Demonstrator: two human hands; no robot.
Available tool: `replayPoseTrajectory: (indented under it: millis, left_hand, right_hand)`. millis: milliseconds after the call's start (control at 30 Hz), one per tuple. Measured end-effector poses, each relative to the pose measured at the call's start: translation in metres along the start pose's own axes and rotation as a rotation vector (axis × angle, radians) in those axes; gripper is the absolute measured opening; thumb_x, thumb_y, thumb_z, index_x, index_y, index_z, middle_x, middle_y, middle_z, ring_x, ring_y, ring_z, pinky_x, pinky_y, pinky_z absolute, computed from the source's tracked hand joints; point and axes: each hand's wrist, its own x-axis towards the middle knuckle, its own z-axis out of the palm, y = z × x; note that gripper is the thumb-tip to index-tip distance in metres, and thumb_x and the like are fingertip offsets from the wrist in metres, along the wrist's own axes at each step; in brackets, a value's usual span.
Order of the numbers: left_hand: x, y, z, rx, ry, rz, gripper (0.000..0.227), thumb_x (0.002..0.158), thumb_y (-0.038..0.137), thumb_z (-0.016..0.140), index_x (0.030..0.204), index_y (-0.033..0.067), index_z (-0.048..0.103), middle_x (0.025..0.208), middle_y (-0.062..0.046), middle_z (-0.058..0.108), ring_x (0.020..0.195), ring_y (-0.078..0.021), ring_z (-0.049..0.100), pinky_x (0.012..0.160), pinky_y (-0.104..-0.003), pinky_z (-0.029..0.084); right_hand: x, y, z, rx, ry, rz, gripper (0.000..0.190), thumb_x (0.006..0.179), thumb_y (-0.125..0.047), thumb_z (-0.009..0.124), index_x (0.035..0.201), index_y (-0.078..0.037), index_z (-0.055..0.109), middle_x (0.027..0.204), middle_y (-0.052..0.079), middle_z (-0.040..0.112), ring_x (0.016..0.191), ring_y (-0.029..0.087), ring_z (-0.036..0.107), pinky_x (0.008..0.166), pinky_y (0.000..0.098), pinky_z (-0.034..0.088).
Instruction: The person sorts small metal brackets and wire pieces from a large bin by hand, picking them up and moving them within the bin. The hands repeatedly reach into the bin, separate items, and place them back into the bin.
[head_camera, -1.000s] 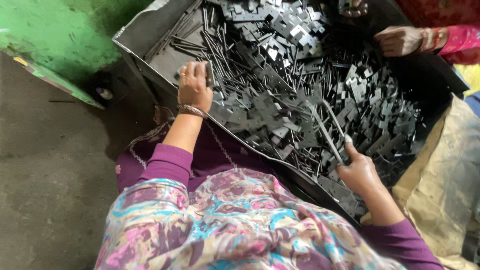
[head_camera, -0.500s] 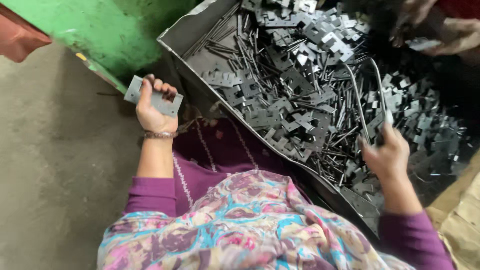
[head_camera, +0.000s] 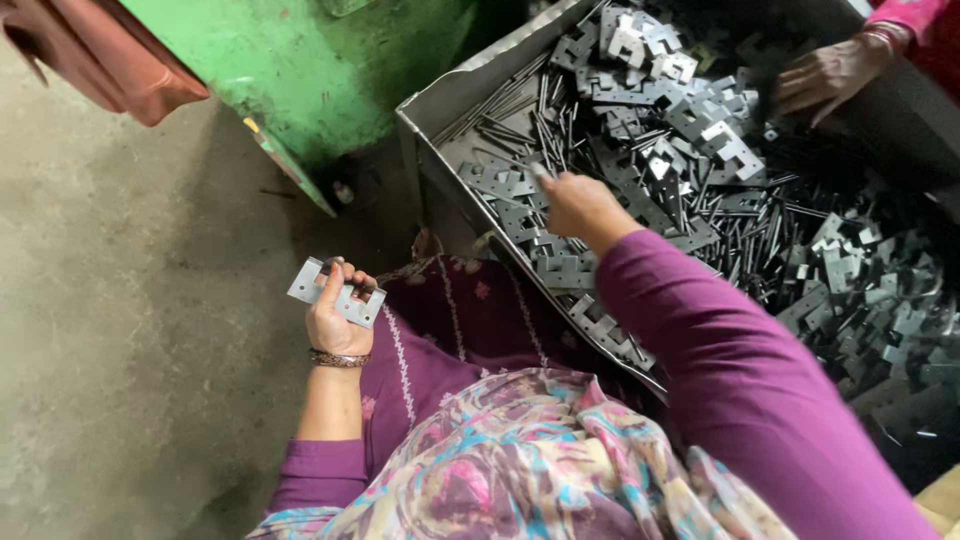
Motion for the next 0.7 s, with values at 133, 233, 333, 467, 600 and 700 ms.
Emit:
replayPoseTrajectory:
  millis: [133,233,333,467,600,700]
  left_hand:
    - [0.007,0.006,-0.003,0.011,0.137,0.038,0.013,0.098,0.012,0.067,0.107,0.006,0.062,0.092,-0.003,0.06,0.082,-0.0161,0.058,0.081,-0.034,0.054]
    - [0.017,0.009,0.002,-0.035,0.129,0.022,0.014,0.098,0.012,0.069,0.108,0.0054,0.062,0.091,-0.003,0.06,0.082,-0.0151,0.058,0.081,-0.034,0.055]
    - [0.022,0.005,0.005,-0.052,0.123,0.001,0.015,0.098,0.012,0.07,0.109,0.005,0.062,0.092,-0.003,0.061,0.082,-0.0146,0.058,0.081,-0.033,0.055]
    - [0.028,0.002,0.01,-0.035,0.07,0.009,0.013,0.1,0.011,0.071,0.106,0.0072,0.06,0.091,-0.004,0.062,0.081,-0.0154,0.059,0.079,-0.035,0.054]
    - [0.028,-0.008,0.023,0.031,0.038,0.019,0.011,0.102,0.012,0.07,0.109,0.0064,0.063,0.089,-0.003,0.06,0.081,-0.0149,0.06,0.08,-0.034,0.056]
    - [0.026,-0.028,0.038,0.157,0.023,0.04,0.011,0.1,0.01,0.07,0.109,0.0065,0.065,0.091,-0.002,0.061,0.081,-0.0134,0.061,0.08,-0.032,0.057]
  right_hand:
    - [-0.051,0.052,-0.001,-0.122,-0.133,0.079,0.092,0.083,-0.007,0.064,0.165,-0.016,0.022,0.083,0.015,0.068,0.072,0.028,0.071,0.061,0.0395,0.062]
    - [-0.097,0.074,-0.002,-0.206,-0.278,0.221,0.094,0.083,-0.004,0.061,0.167,-0.019,0.021,0.081,0.013,0.071,0.07,0.025,0.074,0.057,0.036,0.063]
    - [-0.148,0.083,0.007,-0.1,-0.202,0.317,0.081,0.082,-0.018,0.069,0.158,-0.023,0.04,0.086,0.012,0.073,0.079,0.027,0.074,0.065,0.0404,0.061]
    - [-0.221,0.106,0.024,-0.068,-0.105,0.401,0.089,0.071,-0.026,0.076,0.155,-0.029,0.045,0.1,0.013,0.072,0.1,0.033,0.071,0.083,0.045,0.059]
    - [-0.286,0.131,0.051,-0.005,-0.018,0.544,0.096,0.066,-0.024,0.077,0.157,-0.03,0.044,0.111,0.014,0.07,0.107,0.037,0.068,0.092,0.0473,0.055]
    - [-0.314,0.14,0.078,0.05,0.078,0.606,0.093,0.065,-0.023,0.077,0.154,-0.028,0.049,0.108,0.016,0.071,0.103,0.038,0.068,0.089,0.0476,0.055]
